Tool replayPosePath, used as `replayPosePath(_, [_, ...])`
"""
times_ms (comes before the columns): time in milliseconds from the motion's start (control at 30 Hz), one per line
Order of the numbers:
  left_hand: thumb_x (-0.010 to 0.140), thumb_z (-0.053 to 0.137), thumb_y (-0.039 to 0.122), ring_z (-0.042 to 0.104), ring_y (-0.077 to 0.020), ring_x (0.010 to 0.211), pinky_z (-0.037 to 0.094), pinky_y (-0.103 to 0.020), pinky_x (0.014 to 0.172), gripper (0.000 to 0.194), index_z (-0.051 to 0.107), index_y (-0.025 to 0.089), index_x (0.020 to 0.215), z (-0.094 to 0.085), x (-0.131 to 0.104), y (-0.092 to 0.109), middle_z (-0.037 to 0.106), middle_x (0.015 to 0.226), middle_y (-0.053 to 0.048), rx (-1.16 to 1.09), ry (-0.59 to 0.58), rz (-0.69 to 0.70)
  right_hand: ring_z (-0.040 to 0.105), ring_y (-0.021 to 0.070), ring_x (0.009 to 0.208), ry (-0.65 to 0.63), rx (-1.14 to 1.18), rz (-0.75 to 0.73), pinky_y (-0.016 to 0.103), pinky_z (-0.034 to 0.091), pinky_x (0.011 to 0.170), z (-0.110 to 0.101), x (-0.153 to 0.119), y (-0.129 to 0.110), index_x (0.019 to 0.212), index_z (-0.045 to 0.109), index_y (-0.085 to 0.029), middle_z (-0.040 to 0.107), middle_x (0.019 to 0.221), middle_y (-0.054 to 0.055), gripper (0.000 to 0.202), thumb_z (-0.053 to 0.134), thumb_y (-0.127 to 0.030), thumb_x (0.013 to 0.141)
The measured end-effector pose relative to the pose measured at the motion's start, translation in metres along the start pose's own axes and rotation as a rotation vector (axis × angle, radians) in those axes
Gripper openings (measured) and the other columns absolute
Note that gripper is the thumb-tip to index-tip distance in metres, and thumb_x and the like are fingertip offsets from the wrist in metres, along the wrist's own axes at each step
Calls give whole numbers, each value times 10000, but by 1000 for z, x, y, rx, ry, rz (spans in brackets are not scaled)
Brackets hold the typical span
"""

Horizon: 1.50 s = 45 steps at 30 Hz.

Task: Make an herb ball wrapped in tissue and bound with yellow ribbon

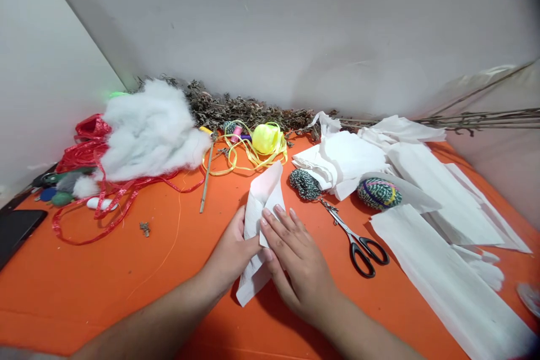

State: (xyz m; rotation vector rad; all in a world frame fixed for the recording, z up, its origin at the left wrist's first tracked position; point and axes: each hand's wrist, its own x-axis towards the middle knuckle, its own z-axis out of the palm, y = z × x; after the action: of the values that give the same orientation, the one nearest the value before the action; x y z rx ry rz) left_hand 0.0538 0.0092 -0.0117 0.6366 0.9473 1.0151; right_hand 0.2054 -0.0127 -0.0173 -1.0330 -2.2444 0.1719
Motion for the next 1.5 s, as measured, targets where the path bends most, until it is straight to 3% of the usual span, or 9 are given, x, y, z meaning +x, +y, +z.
replayPosePath(133, [699,750,105,680,-240,956,507,-309,798,561,596,221,1227,-6,-1,3,721,1099,-69,68,-68,-46,310,286,1467,-54,23,35,597,342,1149,0,0,3,1541,283,-192,518,1473,111,586,451,-181,979])
replayPosePath(333, [744,798,236,654,-249,1022,497,-319,839,589,541,222,1273,-11,-3,9,693,1116,-76,-66,-276,-118,175,351,1501,-141,146,103,685,171,1166,-1,-5,8,1585,33,-170,337,1584,145,819,255,-662,970])
replayPosePath(533, [834,740,270,643,-261,1101,492,-342,918,524,519,227,1307,-6,-1,7,652,1262,-105,-51,-191,-92,179,334,1500,-165,412,109,671,143,1169,-3,-7,4,1555,-180,-211,239,1618,168,899,209,-730,931])
replayPosePath(633, [823,751,292,667,-255,1031,518,-320,844,569,507,241,1335,-5,-2,8,672,1225,-103,-35,-166,-117,260,289,1485,-33,643,201,566,262,1179,-6,-9,5,1574,-84,-244,247,1621,147,826,289,-661,967])
replayPosePath(767, [787,785,313,679,-233,937,539,-305,774,670,479,241,1379,-8,-6,12,678,1203,-105,69,-230,-114,162,298,1513,201,829,517,556,209,1199,-12,-1,17,1573,59,-314,189,1645,90,940,587,-640,866])
replayPosePath(933, [824,751,328,641,-240,1061,532,-314,824,959,135,326,1559,-13,-11,14,514,1451,-125,236,-407,-117,569,342,1249,-130,1303,857,477,456,1020,-27,13,31,1414,495,-213,607,1365,150,705,655,-593,842])
replayPosePath(1067, [868,704,336,542,-249,1252,482,-330,966,990,-1,376,1562,-15,-14,16,347,1584,-87,324,-491,-104,677,293,1025,-162,1469,1014,398,500,900,-31,15,32,1140,698,-150,749,1051,126,469,615,-541,893])
replayPosePath(1267, [876,691,336,555,-238,1241,477,-345,989,1047,-107,354,1553,-15,-12,20,431,1531,-102,399,-530,-143,683,203,748,-101,1474,1137,291,494,717,-28,17,31,954,740,-144,749,811,68,365,741,-480,812])
replayPosePath(1500, [879,672,370,594,-249,1170,481,-381,982,1022,-97,360,1553,-16,-12,15,533,1440,-79,597,-521,-104,654,196,799,-45,1397,1014,294,499,731,-28,17,25,927,705,-168,724,859,48,389,826,-471,716])
